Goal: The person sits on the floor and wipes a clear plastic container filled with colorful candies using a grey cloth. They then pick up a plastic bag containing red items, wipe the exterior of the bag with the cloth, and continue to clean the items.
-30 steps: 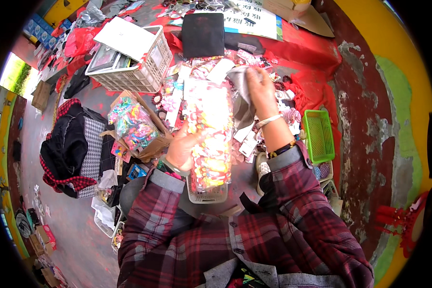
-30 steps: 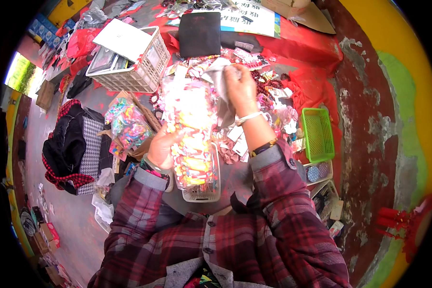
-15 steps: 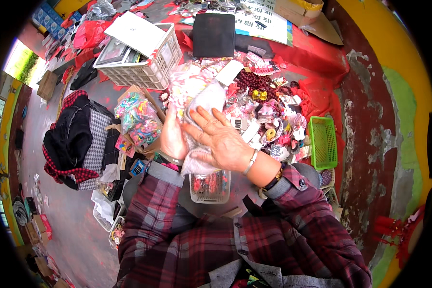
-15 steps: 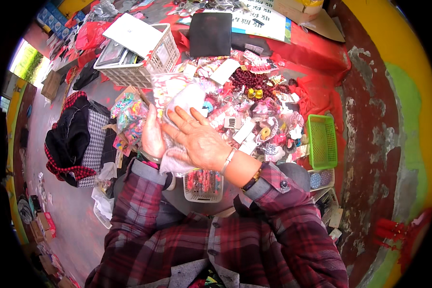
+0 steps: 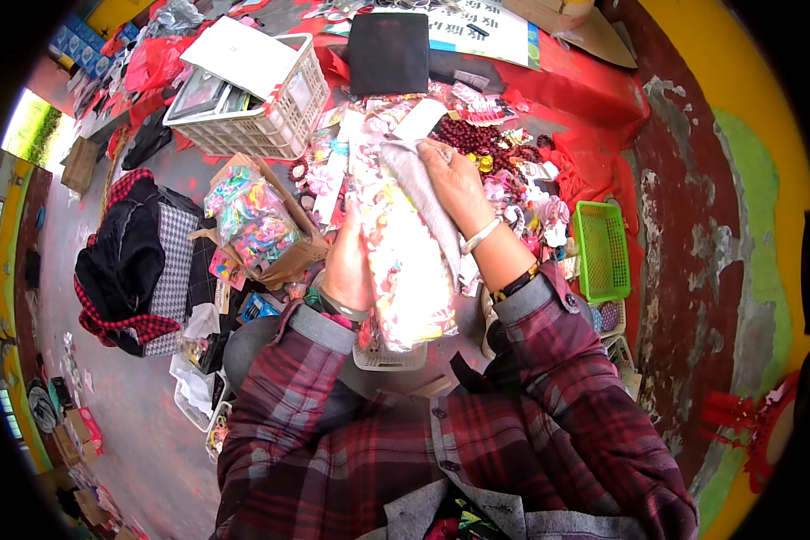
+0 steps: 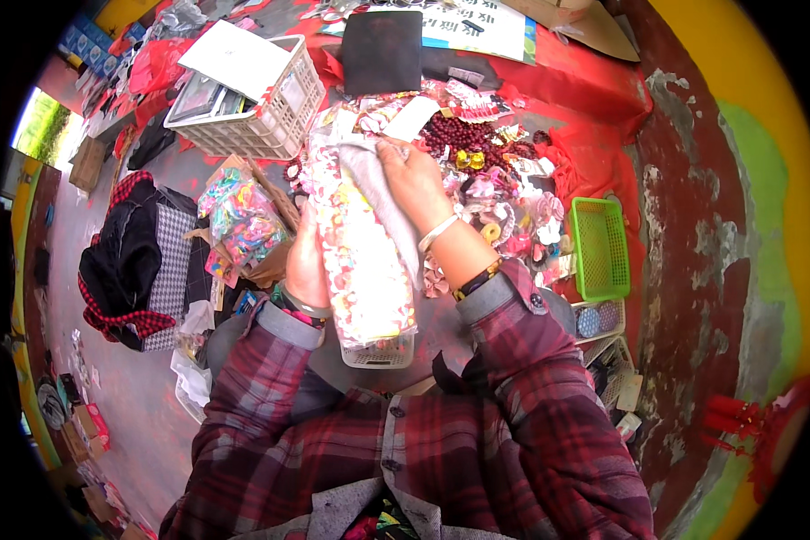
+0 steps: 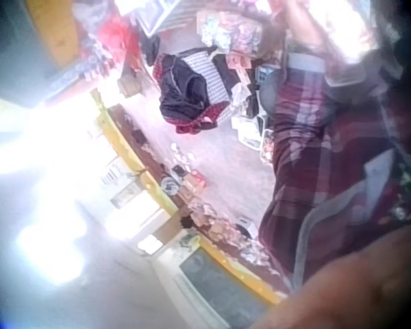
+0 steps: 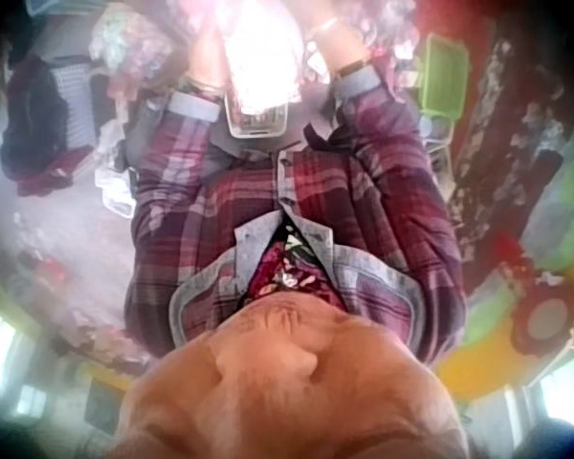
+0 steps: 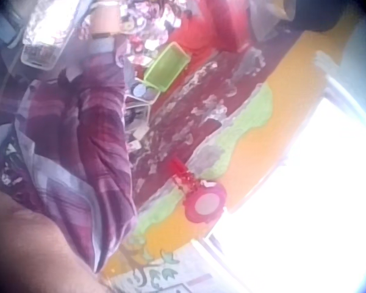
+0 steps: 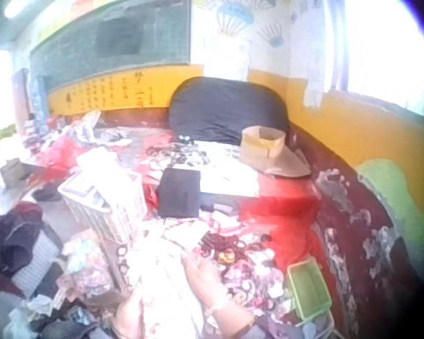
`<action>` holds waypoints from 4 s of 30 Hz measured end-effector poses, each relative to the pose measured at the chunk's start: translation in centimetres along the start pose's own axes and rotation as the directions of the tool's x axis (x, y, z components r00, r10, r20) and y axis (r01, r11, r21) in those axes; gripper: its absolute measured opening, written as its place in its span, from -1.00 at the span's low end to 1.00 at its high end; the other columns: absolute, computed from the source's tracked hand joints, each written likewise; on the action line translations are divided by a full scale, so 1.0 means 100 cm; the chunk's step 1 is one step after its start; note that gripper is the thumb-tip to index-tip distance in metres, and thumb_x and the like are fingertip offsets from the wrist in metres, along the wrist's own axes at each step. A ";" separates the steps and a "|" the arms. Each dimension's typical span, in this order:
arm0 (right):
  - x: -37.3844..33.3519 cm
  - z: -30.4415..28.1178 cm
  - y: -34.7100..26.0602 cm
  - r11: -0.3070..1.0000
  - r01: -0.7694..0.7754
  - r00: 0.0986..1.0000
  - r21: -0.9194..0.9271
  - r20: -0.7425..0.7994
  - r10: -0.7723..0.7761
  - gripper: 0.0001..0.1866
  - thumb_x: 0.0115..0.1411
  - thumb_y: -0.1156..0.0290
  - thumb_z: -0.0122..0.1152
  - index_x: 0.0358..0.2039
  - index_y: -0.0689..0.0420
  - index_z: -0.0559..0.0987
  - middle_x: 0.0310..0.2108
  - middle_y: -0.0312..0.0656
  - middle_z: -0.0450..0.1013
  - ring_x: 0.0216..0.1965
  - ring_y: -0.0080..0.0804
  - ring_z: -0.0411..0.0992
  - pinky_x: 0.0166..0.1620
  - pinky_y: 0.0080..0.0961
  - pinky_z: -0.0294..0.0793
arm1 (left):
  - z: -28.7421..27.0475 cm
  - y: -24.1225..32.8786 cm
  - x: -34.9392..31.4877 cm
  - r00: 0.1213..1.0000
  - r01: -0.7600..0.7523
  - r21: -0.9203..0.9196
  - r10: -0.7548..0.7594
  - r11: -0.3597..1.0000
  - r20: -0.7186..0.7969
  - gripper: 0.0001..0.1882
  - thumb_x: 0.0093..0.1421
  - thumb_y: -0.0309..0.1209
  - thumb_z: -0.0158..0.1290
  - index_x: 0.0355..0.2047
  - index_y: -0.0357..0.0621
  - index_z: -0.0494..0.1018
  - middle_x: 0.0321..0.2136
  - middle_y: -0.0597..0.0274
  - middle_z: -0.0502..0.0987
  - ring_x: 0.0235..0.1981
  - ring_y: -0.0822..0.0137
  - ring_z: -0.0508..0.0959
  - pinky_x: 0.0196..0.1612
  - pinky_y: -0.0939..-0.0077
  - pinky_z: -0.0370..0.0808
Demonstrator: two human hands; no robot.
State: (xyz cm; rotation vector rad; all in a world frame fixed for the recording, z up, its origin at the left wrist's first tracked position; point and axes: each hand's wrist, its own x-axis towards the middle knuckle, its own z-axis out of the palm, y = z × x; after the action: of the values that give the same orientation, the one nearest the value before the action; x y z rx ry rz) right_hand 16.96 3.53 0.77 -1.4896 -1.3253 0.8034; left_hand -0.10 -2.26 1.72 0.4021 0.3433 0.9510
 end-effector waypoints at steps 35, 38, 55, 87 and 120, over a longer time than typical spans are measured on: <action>-0.034 0.015 -0.028 0.769 0.583 0.808 -0.262 0.283 -0.516 -0.40 0.23 0.15 -0.02 0.20 0.21 0.21 0.22 0.13 0.11 0.29 0.13 -0.03 0.28 -0.12 -0.04 | 0.002 0.008 0.003 0.993 -0.041 -0.048 0.035 0.998 -0.112 -0.37 0.33 0.07 -0.35 0.17 -0.17 0.19 0.08 0.13 0.36 0.08 0.21 0.38 0.12 0.24 0.34; -0.070 0.029 -0.038 0.695 0.675 0.718 -0.247 0.435 -0.543 -0.37 0.20 0.15 0.01 0.22 0.16 0.19 0.23 0.09 0.09 0.29 0.07 -0.02 0.28 -0.06 -0.05 | -0.001 0.038 0.012 0.974 -0.187 0.010 0.186 0.982 -0.128 -0.28 0.27 0.19 -0.35 0.16 -0.17 0.20 0.03 0.08 0.39 0.03 0.20 0.42 0.09 0.23 0.38; -0.018 -0.005 -0.027 0.871 0.434 0.900 -0.231 0.144 -0.411 -0.46 0.27 0.21 -0.08 0.21 0.18 0.23 0.23 0.06 0.13 0.30 0.03 -0.02 0.29 -0.24 -0.03 | 0.006 -0.011 -0.006 0.994 -0.005 0.196 0.026 0.981 -0.108 -0.41 0.33 0.02 -0.29 0.18 -0.15 0.17 0.04 0.20 0.38 0.03 0.30 0.41 0.10 0.32 0.34; -0.077 0.041 -0.024 0.757 0.630 0.735 -0.174 0.448 -0.509 -0.38 0.21 0.22 0.02 0.25 0.14 0.15 0.28 0.07 0.01 0.33 0.00 -0.11 0.32 -0.15 -0.12 | -0.021 0.046 0.014 0.955 -0.223 0.145 0.246 0.964 -0.165 -0.37 0.30 0.08 -0.30 0.12 -0.19 0.25 0.01 0.07 0.41 0.00 0.16 0.45 0.08 0.19 0.38; -0.034 0.025 -0.009 0.337 -0.585 0.810 0.737 0.553 0.196 -0.64 0.12 0.56 0.17 -0.04 0.25 0.41 -0.26 -0.19 0.50 -0.29 -0.43 0.50 -0.22 -0.51 0.52 | -0.006 0.027 0.018 0.846 -0.376 0.436 0.495 0.818 -0.199 -0.48 0.32 -0.17 -0.13 0.17 -0.23 0.14 0.07 0.10 0.34 0.06 0.26 0.38 0.11 0.38 0.32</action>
State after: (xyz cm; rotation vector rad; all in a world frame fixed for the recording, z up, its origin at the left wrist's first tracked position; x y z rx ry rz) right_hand 13.69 0.71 0.41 -0.7422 -0.4800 1.8623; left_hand -1.26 0.74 2.30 0.7172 0.7499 1.4179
